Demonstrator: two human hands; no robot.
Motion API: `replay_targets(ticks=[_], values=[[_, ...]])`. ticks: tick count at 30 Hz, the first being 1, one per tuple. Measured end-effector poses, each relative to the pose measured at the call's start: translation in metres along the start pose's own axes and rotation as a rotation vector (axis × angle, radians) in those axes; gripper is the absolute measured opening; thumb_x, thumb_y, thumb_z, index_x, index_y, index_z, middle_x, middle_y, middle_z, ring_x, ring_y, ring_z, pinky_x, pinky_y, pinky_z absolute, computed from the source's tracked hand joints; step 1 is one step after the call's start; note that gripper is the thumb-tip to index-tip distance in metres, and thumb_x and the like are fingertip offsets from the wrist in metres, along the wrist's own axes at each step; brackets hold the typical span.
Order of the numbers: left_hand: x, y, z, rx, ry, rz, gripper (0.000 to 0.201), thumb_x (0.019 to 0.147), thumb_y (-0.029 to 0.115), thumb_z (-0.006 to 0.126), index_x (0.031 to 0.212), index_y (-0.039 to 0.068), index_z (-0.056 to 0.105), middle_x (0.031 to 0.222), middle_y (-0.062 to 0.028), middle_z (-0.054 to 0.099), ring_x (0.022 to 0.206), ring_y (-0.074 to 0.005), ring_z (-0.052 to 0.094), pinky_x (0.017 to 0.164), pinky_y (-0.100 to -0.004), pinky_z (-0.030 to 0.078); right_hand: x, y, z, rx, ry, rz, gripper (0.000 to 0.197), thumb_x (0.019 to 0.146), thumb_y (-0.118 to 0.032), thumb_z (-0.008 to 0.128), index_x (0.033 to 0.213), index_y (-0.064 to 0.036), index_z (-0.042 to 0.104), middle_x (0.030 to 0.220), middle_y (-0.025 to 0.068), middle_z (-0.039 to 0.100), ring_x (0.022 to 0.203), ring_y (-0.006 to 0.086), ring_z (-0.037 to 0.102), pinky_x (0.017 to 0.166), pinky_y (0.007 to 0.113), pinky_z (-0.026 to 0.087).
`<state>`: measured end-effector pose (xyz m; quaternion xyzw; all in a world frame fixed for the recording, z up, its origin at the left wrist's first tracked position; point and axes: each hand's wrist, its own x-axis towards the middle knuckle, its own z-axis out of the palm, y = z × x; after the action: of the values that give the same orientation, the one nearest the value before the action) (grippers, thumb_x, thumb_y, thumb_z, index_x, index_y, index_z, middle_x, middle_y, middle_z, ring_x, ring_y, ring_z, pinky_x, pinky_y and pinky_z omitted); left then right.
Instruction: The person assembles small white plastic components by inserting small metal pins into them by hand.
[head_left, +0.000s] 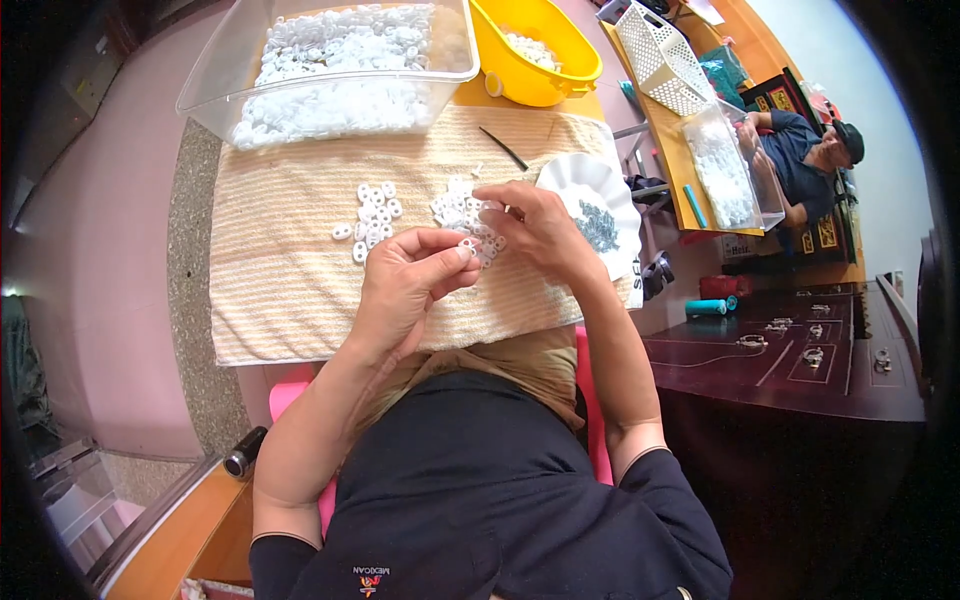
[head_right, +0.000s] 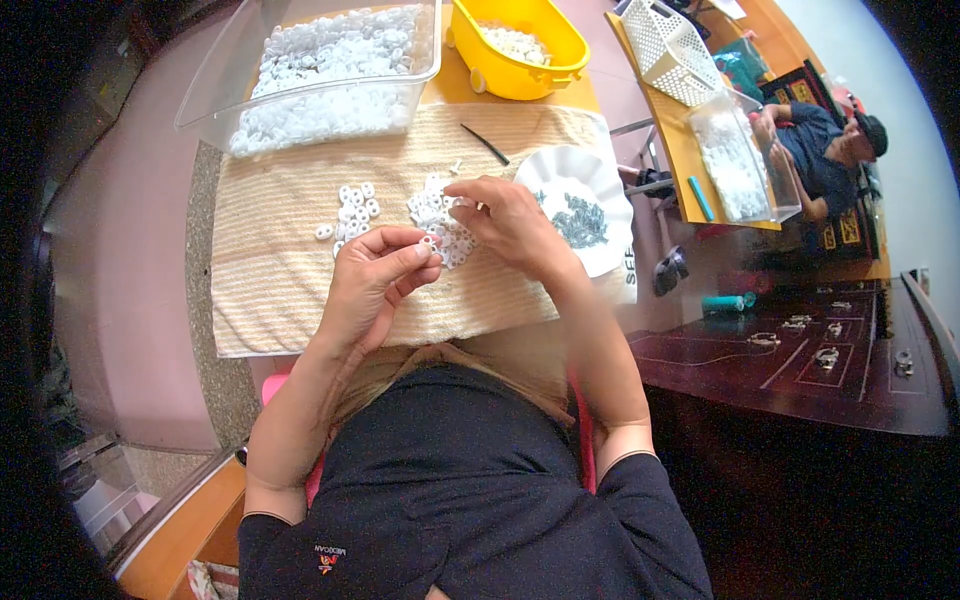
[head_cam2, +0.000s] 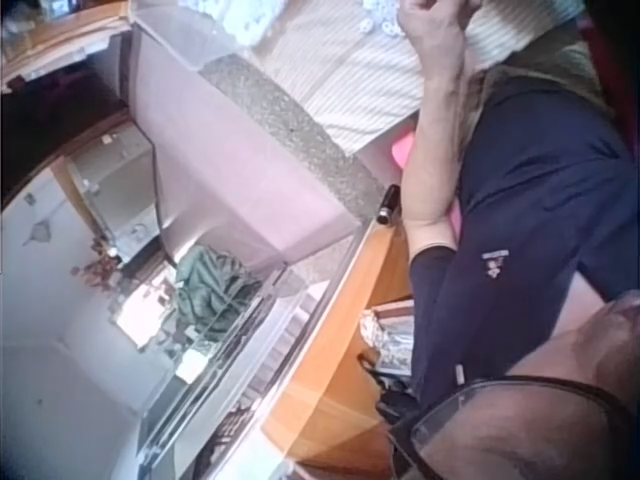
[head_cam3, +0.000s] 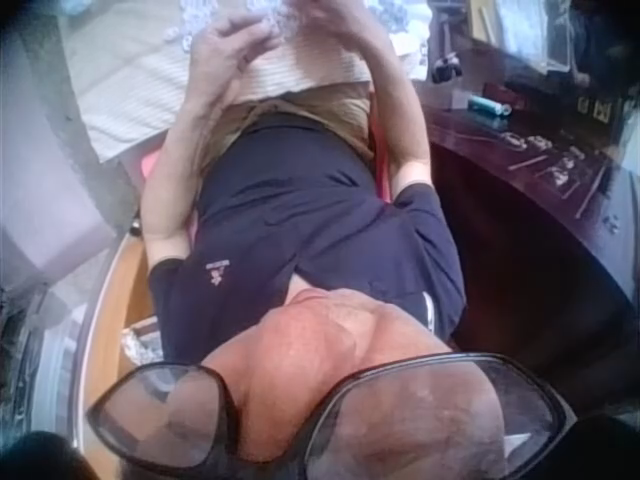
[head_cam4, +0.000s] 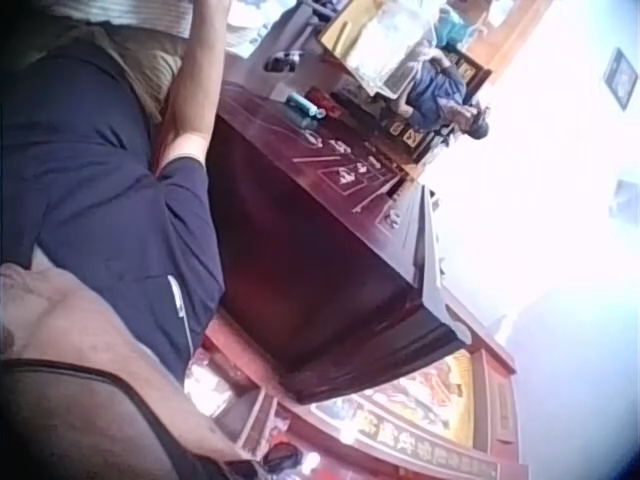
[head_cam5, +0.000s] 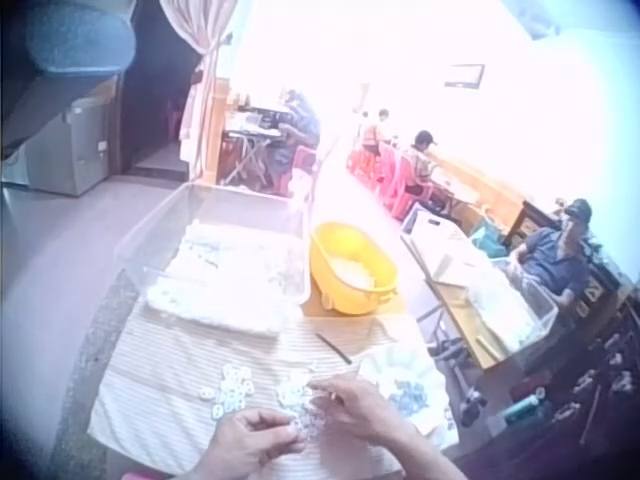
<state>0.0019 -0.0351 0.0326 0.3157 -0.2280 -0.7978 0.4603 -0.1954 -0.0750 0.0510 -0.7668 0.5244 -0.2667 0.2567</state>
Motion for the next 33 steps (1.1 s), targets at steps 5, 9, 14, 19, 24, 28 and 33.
replay_targets(ticks=[5,9,14,19,24,28,33], values=[[0.001,-0.002,-0.002,0.007,0.000,-0.002,0.011,0.086,0.002,0.065,0.097,-0.001,0.063,0.094,-0.0103,0.067,0.080,-0.0146,0.066,0.074,-0.0261,0.057,-0.009,0.009,0.002,0.188,-0.020,0.161,0.024,0.085,-0.013,0.067,0.104,0.0019,0.063,0.082,0.0118,0.066,0.072,0.0191,0.062,0.068,0.032,0.049],[0.002,-0.003,-0.003,-0.012,0.004,0.000,0.011,0.086,0.002,0.065,0.097,-0.001,0.063,0.094,-0.0105,0.067,0.080,-0.0144,0.066,0.073,-0.0259,0.057,-0.015,0.022,0.005,0.282,-0.006,0.181,0.027,0.083,-0.012,0.069,0.105,0.0018,0.063,0.077,0.0083,0.062,0.068,0.0129,0.057,0.064,0.028,0.048],[0.003,-0.003,-0.003,-0.011,0.016,0.001,0.011,0.086,0.002,0.064,0.097,-0.001,0.063,0.094,-0.0106,0.067,0.080,-0.0143,0.066,0.073,-0.0256,0.058,-0.020,0.018,0.005,0.271,0.009,0.141,0.028,0.082,-0.008,0.071,0.106,0.0014,0.063,0.076,0.0066,0.061,0.065,0.0115,0.057,0.061,0.027,0.049],[0.003,-0.004,-0.004,-0.022,0.016,-0.003,0.012,0.086,0.001,0.064,0.097,-0.002,0.063,0.094,-0.0110,0.067,0.080,-0.0145,0.066,0.073,-0.0254,0.058,-0.026,0.014,0.008,0.525,-0.007,0.204,0.026,0.084,-0.003,0.068,0.109,0.0026,0.062,0.082,0.0044,0.062,0.068,0.0091,0.059,0.060,0.024,0.052],[0.004,-0.005,-0.004,-0.021,0.027,-0.011,0.012,0.086,0.001,0.064,0.098,-0.002,0.063,0.095,-0.0118,0.067,0.081,-0.0149,0.066,0.073,-0.0257,0.058,-0.030,0.014,0.010,0.756,-0.005,0.216,0.028,0.085,0.000,0.067,0.111,0.0042,0.058,0.087,0.0049,0.062,0.072,0.0106,0.062,0.060,0.024,0.054],[0.005,-0.007,-0.004,-0.017,0.038,-0.020,0.012,0.086,0.000,0.064,0.098,-0.002,0.063,0.096,-0.0125,0.068,0.081,-0.0152,0.066,0.073,-0.0259,0.058,-0.032,0.016,0.011,0.818,0.008,0.221,0.028,0.085,0.001,0.066,0.112,0.0045,0.056,0.086,0.0061,0.062,0.072,0.0130,0.064,0.061,0.025,0.055],[0.005,-0.007,-0.003,-0.008,0.053,-0.027,0.011,0.086,0.000,0.064,0.097,-0.003,0.063,0.094,-0.0121,0.067,0.080,-0.0153,0.066,0.073,-0.0258,0.058,-0.034,0.014,0.013,0.804,0.015,0.231,0.028,0.085,0.001,0.066,0.111,0.0050,0.057,0.085,0.0068,0.061,0.070,0.0146,0.065,0.062,0.026,0.056]])
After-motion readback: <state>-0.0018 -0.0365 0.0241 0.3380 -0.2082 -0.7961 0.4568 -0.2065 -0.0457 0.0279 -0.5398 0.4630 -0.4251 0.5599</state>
